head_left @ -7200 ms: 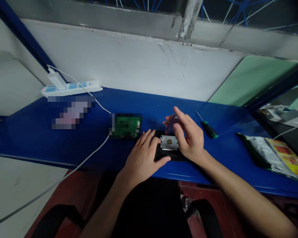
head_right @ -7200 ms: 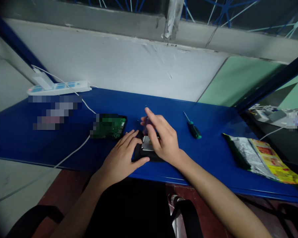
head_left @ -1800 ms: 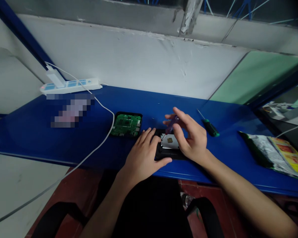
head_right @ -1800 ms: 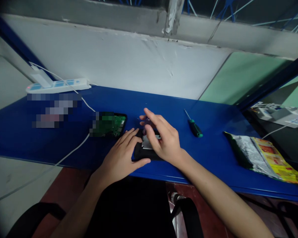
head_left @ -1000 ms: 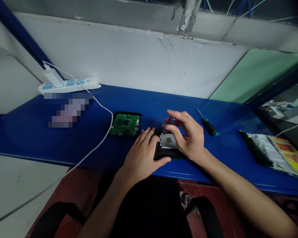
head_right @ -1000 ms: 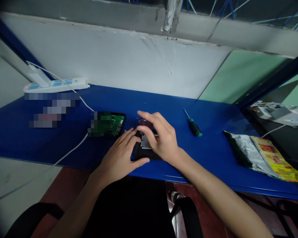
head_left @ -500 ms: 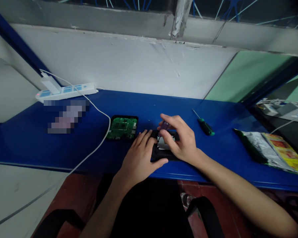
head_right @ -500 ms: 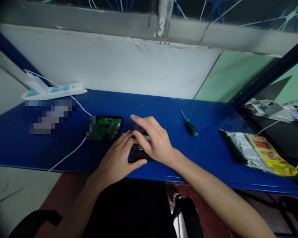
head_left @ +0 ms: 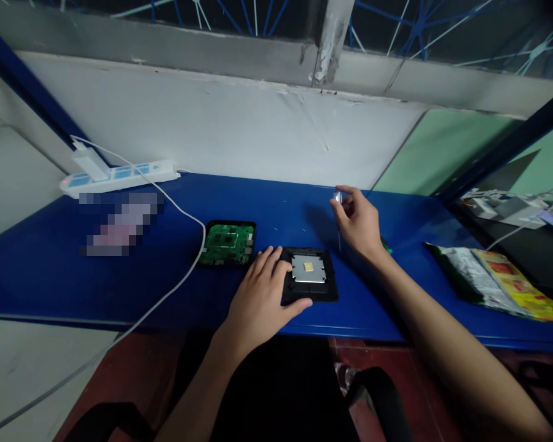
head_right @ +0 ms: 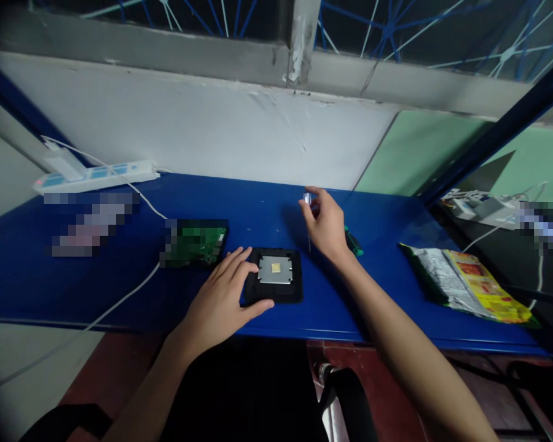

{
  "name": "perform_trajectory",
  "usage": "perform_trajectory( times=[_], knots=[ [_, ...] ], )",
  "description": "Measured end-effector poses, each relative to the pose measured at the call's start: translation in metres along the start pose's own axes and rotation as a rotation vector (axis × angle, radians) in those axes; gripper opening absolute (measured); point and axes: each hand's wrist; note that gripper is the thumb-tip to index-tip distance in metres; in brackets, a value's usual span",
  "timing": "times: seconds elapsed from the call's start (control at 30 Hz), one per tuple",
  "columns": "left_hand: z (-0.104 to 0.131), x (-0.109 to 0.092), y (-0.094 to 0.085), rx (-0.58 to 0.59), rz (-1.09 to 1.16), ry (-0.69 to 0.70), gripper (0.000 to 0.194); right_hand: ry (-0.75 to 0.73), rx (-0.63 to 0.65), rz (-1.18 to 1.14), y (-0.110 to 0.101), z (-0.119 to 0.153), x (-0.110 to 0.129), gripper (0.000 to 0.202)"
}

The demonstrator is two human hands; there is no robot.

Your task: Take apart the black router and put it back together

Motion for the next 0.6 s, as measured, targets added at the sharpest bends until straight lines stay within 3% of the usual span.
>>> perform_trajectory(
  times=[0.07,0.3,0.47,0.6],
  knots=[
    [0.0,0.0,0.0,-0.005,0.008,0.002,0.05,-0.022,0.145,0.24,0.004,-0.009,-0.008,0.036],
    [0.0,-0.002,-0.001,0.017,0.013,-0.017,0.053,0.034,0.349,0.439,0.029,-0.026,-0.021,0.038],
    [0.001,-0.002,-0.001,0.017,0.006,-0.016,0.054,0.088,0.396,0.519,0.036,-0.025,-0.019,0.042],
    [0.002,-0.001,0.0,0.0,0.007,-0.007,0.053,0.132,0.333,0.53,0.019,-0.027,-0.022,0.057]
  ],
)
Point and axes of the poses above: each hand's wrist, its own z-axis away from the middle knuckle, its own y-axis out of the palm, x = y × z, and after that the axes turned 13 degrees about z, right-handed
